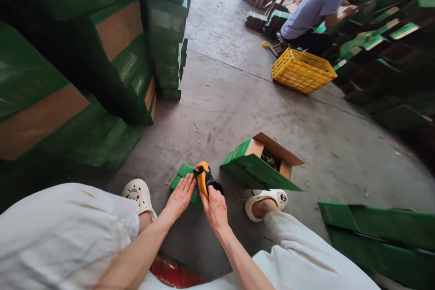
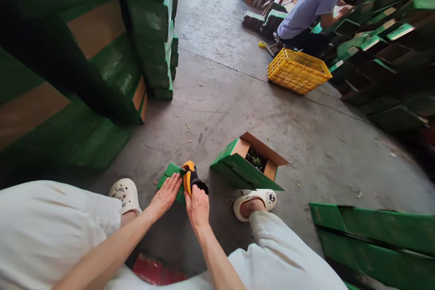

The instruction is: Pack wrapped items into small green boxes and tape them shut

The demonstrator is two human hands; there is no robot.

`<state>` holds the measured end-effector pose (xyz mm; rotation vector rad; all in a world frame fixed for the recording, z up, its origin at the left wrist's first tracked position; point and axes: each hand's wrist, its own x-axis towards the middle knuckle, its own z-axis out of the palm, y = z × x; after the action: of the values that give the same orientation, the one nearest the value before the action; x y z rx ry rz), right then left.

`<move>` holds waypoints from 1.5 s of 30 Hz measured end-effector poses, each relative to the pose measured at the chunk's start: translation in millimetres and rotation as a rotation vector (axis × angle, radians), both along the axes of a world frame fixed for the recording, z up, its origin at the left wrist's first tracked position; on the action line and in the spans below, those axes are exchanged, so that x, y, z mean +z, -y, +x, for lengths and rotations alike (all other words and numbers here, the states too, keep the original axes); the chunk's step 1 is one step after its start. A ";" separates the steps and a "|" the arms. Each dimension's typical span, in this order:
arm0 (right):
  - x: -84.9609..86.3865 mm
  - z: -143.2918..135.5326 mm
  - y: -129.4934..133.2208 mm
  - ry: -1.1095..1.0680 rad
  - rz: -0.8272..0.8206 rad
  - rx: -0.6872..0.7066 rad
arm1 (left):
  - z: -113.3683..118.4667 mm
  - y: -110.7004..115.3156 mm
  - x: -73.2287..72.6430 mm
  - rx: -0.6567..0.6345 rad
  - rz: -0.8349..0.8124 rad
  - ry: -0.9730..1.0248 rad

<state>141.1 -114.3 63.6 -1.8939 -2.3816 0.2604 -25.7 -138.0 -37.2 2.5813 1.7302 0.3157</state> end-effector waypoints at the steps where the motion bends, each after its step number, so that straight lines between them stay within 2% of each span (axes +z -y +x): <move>1: 3.6 -0.3 8.0 0.013 -0.028 0.029 | -0.1 0.1 0.2 0.002 -0.003 0.012; 3: 13.6 2.2 17.4 0.050 -0.061 0.083 | -0.3 -0.1 0.5 0.003 -0.005 0.027; 6: 30.1 19.9 13.4 0.109 -0.039 0.041 | -1.6 -1.1 0.7 -0.007 0.001 0.036; 8: 33.9 39.5 4.6 0.129 -0.085 0.003 | -3.3 -1.8 0.7 -0.013 -0.001 0.042; 9: 32.3 49.5 0.4 0.139 -0.161 0.004 | -4.4 -2.1 0.6 -0.015 -0.004 0.046; 12: 15.1 70.7 -6.7 0.134 -0.437 0.063 | -7.7 -3.2 0.5 -0.025 -0.026 0.057; 14: -1.1 74.5 -7.3 0.064 -0.506 0.105 | -9.0 -4.5 0.8 -0.042 -0.048 0.055; 17: -22.3 71.6 -7.2 -0.046 -0.485 0.117 | -9.2 -7.2 3.0 -0.052 -0.085 0.038; 20: -34.7 69.5 -11.7 -0.127 -0.409 0.127 | -8.9 -10.3 6.4 -0.053 -0.113 0.025; 25: -43.0 76.8 -29.8 -0.215 -0.294 0.207 | -8.5 -12.8 6.9 -0.057 -0.121 0.037; 31: -49.5 85.2 -51.3 -0.248 -0.292 0.274 | -3.1 -22.0 4.0 -0.004 -0.058 0.027; 37: -58.8 84.1 -49.2 -0.255 -0.263 0.221 | -0.5 -34.3 7.7 0.006 -0.094 -0.006; 40: -43.2 89.8 -66.1 -0.220 -0.439 0.229 | -3.7 -38.3 11.0 -0.026 -0.133 0.002; 43: -5.1 96.2 -106.3 -0.135 -0.757 0.300 | -5.3 -39.5 13.6 -0.042 -0.152 0.015; 45: 22.0 90.5 -134.0 -0.024 -0.834 0.234 | -5.0 -39.2 13.7 -0.035 -0.149 0.020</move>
<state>231.6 19.8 85.6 -1.7905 -2.7099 1.4750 -30.7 -98.8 -23.5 2.4916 1.6337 0.2023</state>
